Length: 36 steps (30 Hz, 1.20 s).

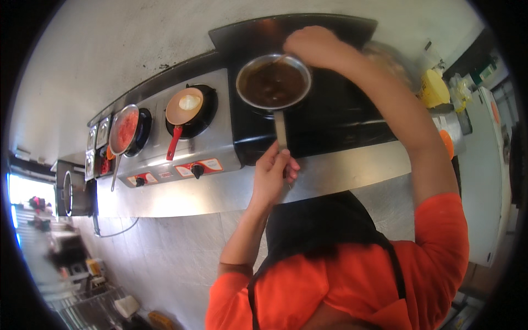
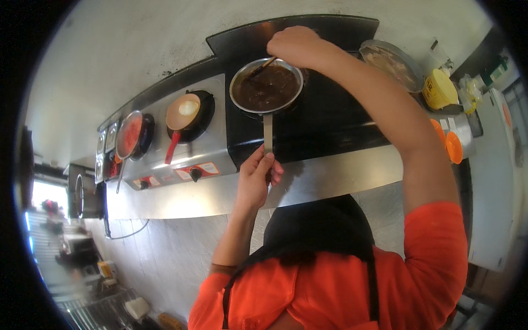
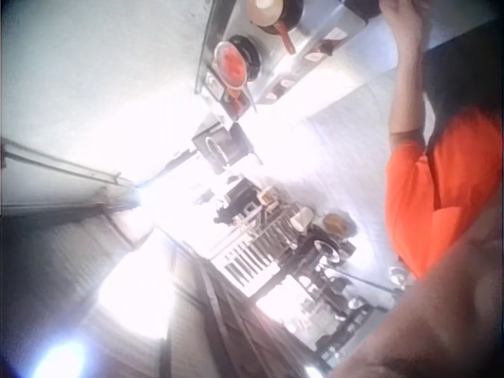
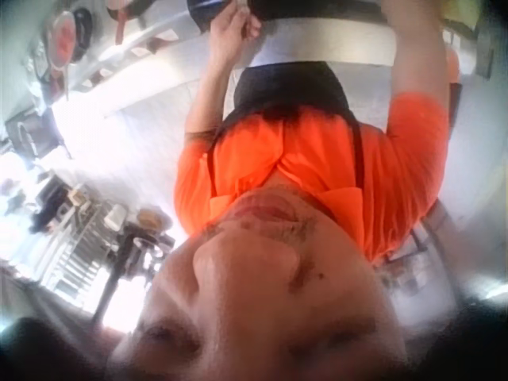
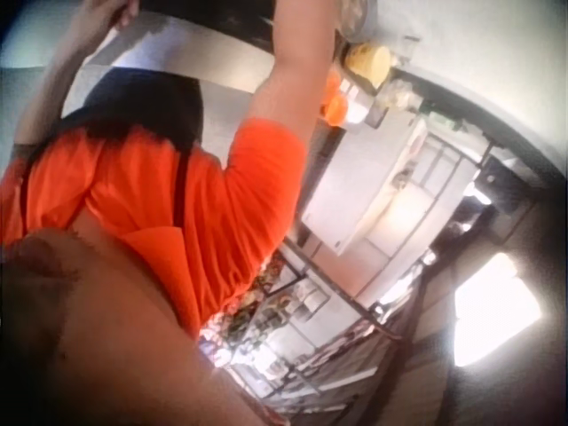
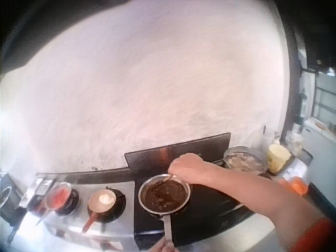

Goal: The person stirs a red mixture in a pan on a gas stove using a spatula. They then walk to a sink area, pick up two orange bowls, and return to the stove to place the bowls on the counter. The person continues to stir the red mixture and a dark liquid in another pan.

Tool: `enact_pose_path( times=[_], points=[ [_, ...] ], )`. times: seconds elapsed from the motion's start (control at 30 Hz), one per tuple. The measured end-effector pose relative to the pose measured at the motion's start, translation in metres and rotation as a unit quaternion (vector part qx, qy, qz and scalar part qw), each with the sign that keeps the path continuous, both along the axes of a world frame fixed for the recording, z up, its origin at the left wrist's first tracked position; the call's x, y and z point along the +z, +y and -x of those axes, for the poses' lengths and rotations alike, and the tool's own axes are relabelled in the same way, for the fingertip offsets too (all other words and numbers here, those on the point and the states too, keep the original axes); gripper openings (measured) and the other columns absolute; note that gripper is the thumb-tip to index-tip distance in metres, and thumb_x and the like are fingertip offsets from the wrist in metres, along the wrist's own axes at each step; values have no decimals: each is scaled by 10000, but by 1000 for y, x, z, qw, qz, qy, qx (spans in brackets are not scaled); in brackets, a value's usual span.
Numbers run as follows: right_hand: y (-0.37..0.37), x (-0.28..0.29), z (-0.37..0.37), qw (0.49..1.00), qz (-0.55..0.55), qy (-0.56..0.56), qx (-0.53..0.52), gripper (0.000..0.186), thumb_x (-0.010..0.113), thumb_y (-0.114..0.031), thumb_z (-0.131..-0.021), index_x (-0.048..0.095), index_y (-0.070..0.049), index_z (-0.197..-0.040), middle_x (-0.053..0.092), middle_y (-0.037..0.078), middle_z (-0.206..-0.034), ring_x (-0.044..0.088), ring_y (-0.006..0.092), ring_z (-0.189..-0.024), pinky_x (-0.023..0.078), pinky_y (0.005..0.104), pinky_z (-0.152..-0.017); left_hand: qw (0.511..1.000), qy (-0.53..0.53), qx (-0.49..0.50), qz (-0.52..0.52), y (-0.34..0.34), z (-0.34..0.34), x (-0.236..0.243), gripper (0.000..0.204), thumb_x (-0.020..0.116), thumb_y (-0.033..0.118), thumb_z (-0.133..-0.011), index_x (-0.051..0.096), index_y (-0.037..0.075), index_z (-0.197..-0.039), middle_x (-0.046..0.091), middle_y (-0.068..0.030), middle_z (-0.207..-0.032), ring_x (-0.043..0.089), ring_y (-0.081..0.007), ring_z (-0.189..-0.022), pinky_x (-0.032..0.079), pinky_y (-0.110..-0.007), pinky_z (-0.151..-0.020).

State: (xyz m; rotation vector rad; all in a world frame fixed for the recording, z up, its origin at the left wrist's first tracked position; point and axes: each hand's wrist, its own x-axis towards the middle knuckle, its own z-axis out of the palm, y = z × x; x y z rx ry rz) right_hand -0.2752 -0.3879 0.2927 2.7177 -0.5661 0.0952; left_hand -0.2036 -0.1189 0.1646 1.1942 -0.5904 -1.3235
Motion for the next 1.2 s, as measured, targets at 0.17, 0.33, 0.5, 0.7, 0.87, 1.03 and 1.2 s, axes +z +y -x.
enact_pose_path(
  times=[0.17, 0.33, 0.5, 0.7, 0.87, 1.03, 1.2],
  points=[
    [0, -16, 0, 998, -25, 19, -48, 144, 600, -128, -787, 724, -117, -859, 697, 122, -874, 676, 324, -862, 544, 424, -714, 1000, -19, 15, 0, -4, -3, -9, 262, 464, 153, -991, 545, -6, -1184, 589, -44, -700, 524, -91, -568, 408, -220, -521],
    [27, 0, 37, 999, -30, -32, 1, 124, 656, -63, -726, 725, -92, -825, 704, 127, -828, 696, 313, -819, 564, 404, -695, 999, -26, 8, 20, -14, -8, -19, 208, 469, 159, -992, 549, 1, -1103, 589, -47, -693, 524, -91, -560, 404, -216, -512],
    [30, -5, 46, 997, -31, 10, -71, 177, 657, -72, -745, 727, -117, -902, 702, 127, -888, 688, 308, -869, 560, 410, -737, 999, -16, -39, 12, -14, -11, -19, 417, 456, 145, -995, 399, -49, -1359, 615, -68, -717, 535, -93, -576, 424, -216, -527],
    [51, -9, 50, 995, -67, -8, -78, 193, 629, -51, -763, 728, -125, -911, 702, 126, -905, 683, 309, -866, 553, 407, -741, 999, -24, -35, 13, -14, -13, -19, 320, 453, 140, -993, 473, -23, -1268, 612, -59, -703, 535, -89, -562, 418, -215, -512],
    [31, -19, 54, 992, -46, -55, -101, 163, 641, -43, -738, 721, -102, -867, 701, 135, -891, 683, 321, -857, 552, 419, -739, 999, -18, -41, 24, -8, -12, -9, 225, 482, 163, -988, 522, -22, -1110, 590, -56, -681, 515, -94, -540, 401, -218, -502],
    [43, -26, 42, 987, -75, -71, -123, 150, 650, -31, -724, 714, -67, -855, 695, 146, -887, 679, 331, -861, 547, 432, -729, 999, -19, -45, 24, -4, -15, -8, 300, 460, 147, -986, 493, -24, -1230, 606, -59, -698, 534, -93, -558, 422, -218, -513],
    [61, -26, 62, 973, -94, -179, -107, 212, 557, -47, -815, 645, -75, -1006, 653, 121, -948, 637, 342, -879, 514, 444, -751, 999, -2, -38, 19, -3, -25, -18, 251, 473, 156, -985, 505, -26, -1156, 594, -52, -684, 528, -96, -548, 405, -220, -504]
  ],
)
